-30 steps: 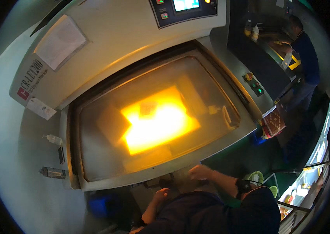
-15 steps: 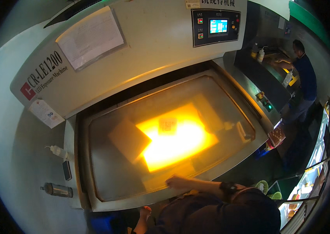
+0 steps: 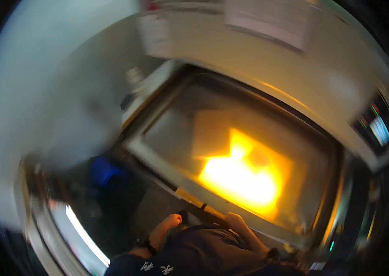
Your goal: Operating an LED exposure machine to process circuit boards or panels in a fabrication facility.
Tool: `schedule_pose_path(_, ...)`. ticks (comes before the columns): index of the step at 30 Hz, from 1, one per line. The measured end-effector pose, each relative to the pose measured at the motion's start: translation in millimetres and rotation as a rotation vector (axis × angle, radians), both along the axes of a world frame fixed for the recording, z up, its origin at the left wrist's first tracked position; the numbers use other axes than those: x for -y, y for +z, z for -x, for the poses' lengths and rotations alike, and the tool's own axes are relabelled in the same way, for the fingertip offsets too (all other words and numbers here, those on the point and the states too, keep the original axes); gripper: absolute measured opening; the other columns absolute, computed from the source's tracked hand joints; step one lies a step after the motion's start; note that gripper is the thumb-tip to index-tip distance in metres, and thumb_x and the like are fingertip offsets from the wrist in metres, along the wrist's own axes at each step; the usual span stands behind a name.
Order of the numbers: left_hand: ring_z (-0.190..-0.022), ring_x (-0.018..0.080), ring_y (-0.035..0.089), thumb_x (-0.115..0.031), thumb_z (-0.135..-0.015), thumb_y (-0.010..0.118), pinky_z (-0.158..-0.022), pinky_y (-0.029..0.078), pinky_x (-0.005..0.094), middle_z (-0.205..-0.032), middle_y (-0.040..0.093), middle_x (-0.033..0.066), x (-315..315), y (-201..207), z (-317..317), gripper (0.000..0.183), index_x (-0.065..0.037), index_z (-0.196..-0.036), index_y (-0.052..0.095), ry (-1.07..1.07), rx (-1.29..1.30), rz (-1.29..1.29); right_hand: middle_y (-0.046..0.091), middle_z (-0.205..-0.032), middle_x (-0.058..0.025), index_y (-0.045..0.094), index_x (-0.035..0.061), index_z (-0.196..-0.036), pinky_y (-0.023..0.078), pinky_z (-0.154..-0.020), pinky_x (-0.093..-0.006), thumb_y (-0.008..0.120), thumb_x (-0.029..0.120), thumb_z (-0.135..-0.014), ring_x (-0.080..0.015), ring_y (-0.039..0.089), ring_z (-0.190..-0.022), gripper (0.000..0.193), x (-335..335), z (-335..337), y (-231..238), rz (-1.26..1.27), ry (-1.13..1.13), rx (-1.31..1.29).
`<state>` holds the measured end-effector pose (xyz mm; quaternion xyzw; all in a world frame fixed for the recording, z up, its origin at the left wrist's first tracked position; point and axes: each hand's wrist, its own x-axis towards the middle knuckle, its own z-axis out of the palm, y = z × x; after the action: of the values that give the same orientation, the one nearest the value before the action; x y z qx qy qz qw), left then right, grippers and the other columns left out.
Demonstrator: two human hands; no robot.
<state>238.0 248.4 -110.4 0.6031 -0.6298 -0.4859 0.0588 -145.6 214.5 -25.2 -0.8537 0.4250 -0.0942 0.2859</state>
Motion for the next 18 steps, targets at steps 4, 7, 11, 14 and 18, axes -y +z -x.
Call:
schedule_pose_path(4, -0.074, 0.0312, 0.063, -0.017, -0.075, 0.053, -0.067, 0.049, 0.0407, -0.078, 0.067, 0.0123, -60.6, 28.5, 15.5, 0.015, -0.013, -0.078, 0.068, 0.203, 0.112, -0.293, 0.054, -0.076, -0.0164, 0.051, 0.0039, -0.082, 0.046, -0.06, -0.0467, 0.053, 0.023, -0.086, -0.0371, 0.057, -0.069, 0.019, -13.1, 45.0, -41.3, 0.026, 0.132, -0.055)
schedule_pose_path(7, -0.077, 0.034, 0.064, -0.02, -0.075, 0.054, -0.069, 0.05, 0.0423, -0.082, 0.068, 0.0133, -115.7, 25.1, 7.5, 0.018, -0.013, -0.082, 0.069, 0.343, 0.163, -0.36, 0.052, -0.069, -0.0147, 0.05, 0.0044, -0.075, 0.044, -0.057, -0.0449, 0.053, 0.029, -0.088, -0.0338, 0.055, -0.063, 0.028, -1.6, 30.9, -20.4, -0.412, -0.021, 0.256)
schedule_pose_path(11, -0.085, 0.0359, 0.065, -0.022, -0.075, 0.057, -0.073, 0.051, 0.0448, -0.091, 0.068, 0.0161, -187.5, 20.8, -3.4, 0.025, -0.011, -0.093, 0.07, 0.406, 0.306, -0.245, 0.046, -0.061, -0.0154, 0.05, 0.001, -0.069, 0.039, -0.057, -0.0406, 0.047, 0.036, -0.094, -0.0258, 0.049, -0.057, 0.043, 29.1, -43.3, 27.0, -0.701, 0.052, 0.252)
schedule_pose_path(14, -0.091, 0.0349, 0.064, -0.023, -0.077, 0.058, -0.078, 0.05, 0.0454, -0.099, 0.067, 0.0173, -222.6, -8.3, -6.6, 0.028, -0.009, -0.1, 0.068, 0.296, 0.318, -0.315, 0.047, -0.064, -0.0198, 0.052, 0.0006, -0.073, 0.04, -0.056, -0.0401, 0.047, 0.034, -0.094, -0.0258, 0.054, -0.06, 0.039, 56.0, -88.9, 34.7, -0.508, 0.193, 0.374)
schedule_pose_path(18, -0.096, 0.0348, 0.062, -0.023, -0.08, 0.059, -0.084, 0.049, 0.0453, -0.109, 0.064, 0.0181, -250.6, -62.2, -19.6, 0.034, -0.006, -0.109, 0.065, 0.168, 0.266, -0.042, 0.053, -0.066, -0.0182, 0.055, 0.0013, -0.079, 0.042, -0.056, -0.0394, 0.046, 0.031, -0.094, -0.0247, 0.057, -0.062, 0.035, 121.0, -120.7, 81.5, -0.303, 0.172, 0.351)
